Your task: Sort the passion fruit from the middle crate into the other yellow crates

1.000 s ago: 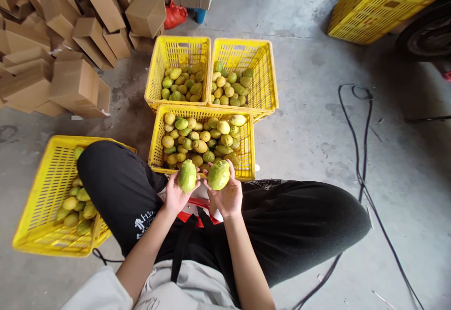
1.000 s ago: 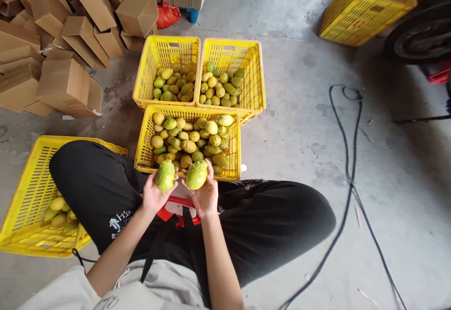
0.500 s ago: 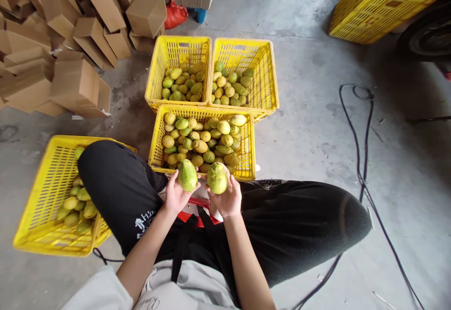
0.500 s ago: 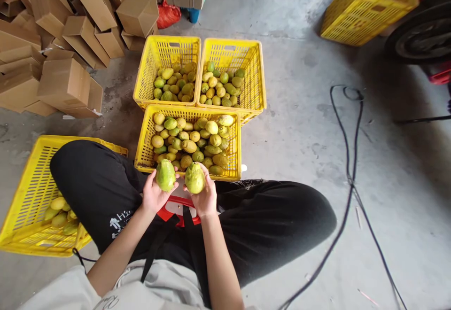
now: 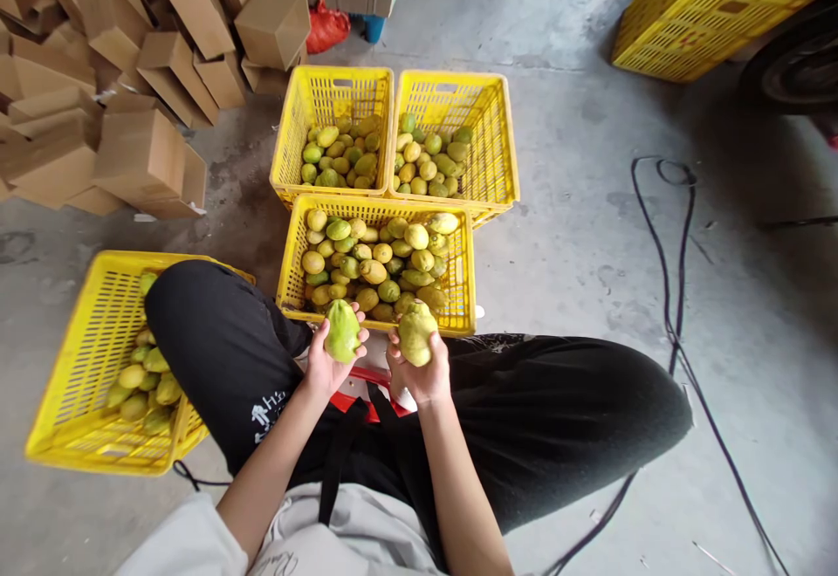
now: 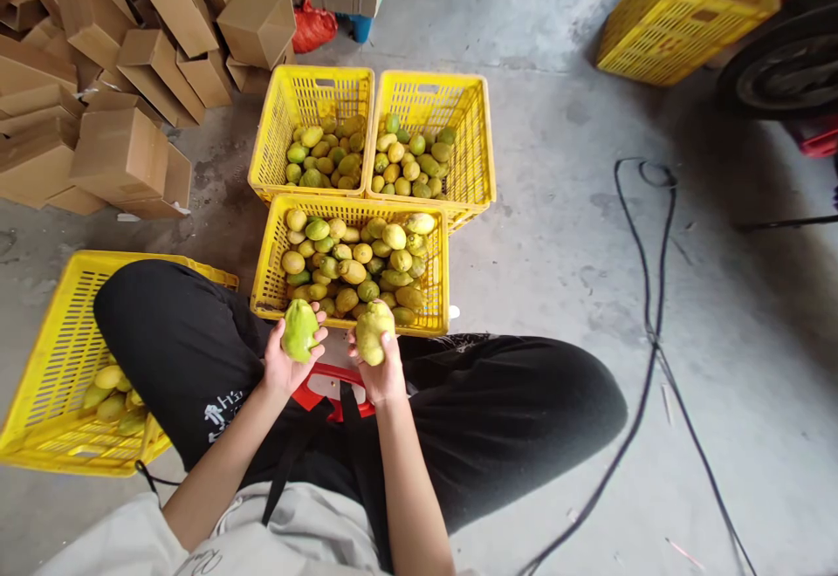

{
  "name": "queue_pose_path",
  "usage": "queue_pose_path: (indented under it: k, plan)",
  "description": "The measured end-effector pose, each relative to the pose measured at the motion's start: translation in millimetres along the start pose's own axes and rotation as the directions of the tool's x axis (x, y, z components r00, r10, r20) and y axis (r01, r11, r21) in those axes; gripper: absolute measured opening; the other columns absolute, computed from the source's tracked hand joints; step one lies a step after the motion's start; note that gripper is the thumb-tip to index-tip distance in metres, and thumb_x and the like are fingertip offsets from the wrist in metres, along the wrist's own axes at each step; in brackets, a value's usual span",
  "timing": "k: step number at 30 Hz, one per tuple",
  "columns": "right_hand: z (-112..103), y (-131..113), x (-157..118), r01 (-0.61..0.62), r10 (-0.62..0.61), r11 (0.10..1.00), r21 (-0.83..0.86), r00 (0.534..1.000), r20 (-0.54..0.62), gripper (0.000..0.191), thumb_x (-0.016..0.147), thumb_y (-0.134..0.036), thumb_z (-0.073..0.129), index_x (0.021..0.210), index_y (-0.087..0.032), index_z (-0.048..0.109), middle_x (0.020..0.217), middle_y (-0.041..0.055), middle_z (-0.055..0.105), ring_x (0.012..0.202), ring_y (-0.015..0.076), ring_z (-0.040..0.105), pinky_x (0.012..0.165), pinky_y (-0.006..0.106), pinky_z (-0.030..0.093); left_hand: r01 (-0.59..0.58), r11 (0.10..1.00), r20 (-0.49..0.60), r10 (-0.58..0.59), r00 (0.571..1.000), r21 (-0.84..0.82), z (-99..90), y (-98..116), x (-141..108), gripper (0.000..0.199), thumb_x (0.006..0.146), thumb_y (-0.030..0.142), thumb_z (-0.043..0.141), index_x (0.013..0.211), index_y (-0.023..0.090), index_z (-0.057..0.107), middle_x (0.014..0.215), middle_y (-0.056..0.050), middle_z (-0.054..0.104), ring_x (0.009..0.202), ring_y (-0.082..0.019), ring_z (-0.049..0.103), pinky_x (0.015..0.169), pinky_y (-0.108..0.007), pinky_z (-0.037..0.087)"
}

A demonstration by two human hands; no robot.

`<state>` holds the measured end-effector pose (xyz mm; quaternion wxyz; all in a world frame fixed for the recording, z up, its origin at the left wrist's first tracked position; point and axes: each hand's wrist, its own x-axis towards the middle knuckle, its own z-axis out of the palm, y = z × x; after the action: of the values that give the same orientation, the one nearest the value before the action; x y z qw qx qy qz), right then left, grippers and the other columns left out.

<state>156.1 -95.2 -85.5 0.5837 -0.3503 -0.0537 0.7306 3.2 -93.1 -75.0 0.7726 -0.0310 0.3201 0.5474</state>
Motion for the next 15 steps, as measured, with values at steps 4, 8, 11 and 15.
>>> queue_pose_path:
  k: [4,8,11,15]
  plan:
    - [2.3,3.9,3.1,-0.036,0.037,0.996,-0.081,0.999,0.011,0.043,0.077,-0.036,0.073,0.117,-0.028,0.059,0.093,0.0003,0.064,0.074,0.0166,0.064,0.051,0.022,0.048,0.013,0.999,0.006,-0.014,1.0,0.049,-0.4,-2.2,2.3,0.033,0.08,0.039,0.065,0.105,0.017,0.066,0.094,-0.008,0.061,0.074,-0.014,0.053,0.054,-0.022,0.042]
    - [8.1,-0.2,2.8,-0.061,0.061,0.998,-0.008,0.998,-0.021,0.036,0.08,-0.04,0.066,0.113,-0.028,0.059,0.103,0.0025,0.067,0.081,0.0197,0.067,0.058,0.027,0.054,0.019,1.0,-0.036,-0.018,0.999,0.007,-0.4,-1.7,2.3,0.036,0.086,0.044,0.056,0.107,0.016,0.067,0.095,-0.009,0.064,0.078,-0.017,0.059,0.06,-0.026,0.048]
    - [10.6,-4.4,2.2,-0.108,0.107,0.991,0.081,0.994,0.005,0.032,0.079,-0.039,0.062,0.108,-0.029,0.057,0.113,0.0045,0.067,0.095,0.0256,0.068,0.071,0.039,0.058,0.038,0.998,-0.109,-0.042,0.993,-0.043,-0.1,0.0,2.5,0.04,0.09,0.043,0.049,0.114,0.016,0.065,0.102,-0.011,0.067,0.087,-0.022,0.064,0.07,-0.032,0.052]
    - [7.9,-3.5,1.9,-0.134,0.13,0.987,0.083,0.99,0.053,0.033,0.077,-0.037,0.064,0.107,-0.03,0.055,0.111,0.0042,0.069,0.103,0.0281,0.066,0.078,0.048,0.058,0.041,0.998,-0.164,-0.049,0.985,-0.054,-0.2,0.2,2.6,0.036,0.091,0.034,0.046,0.119,0.02,0.063,0.106,-0.01,0.069,0.097,-0.025,0.065,0.078,-0.038,0.053]
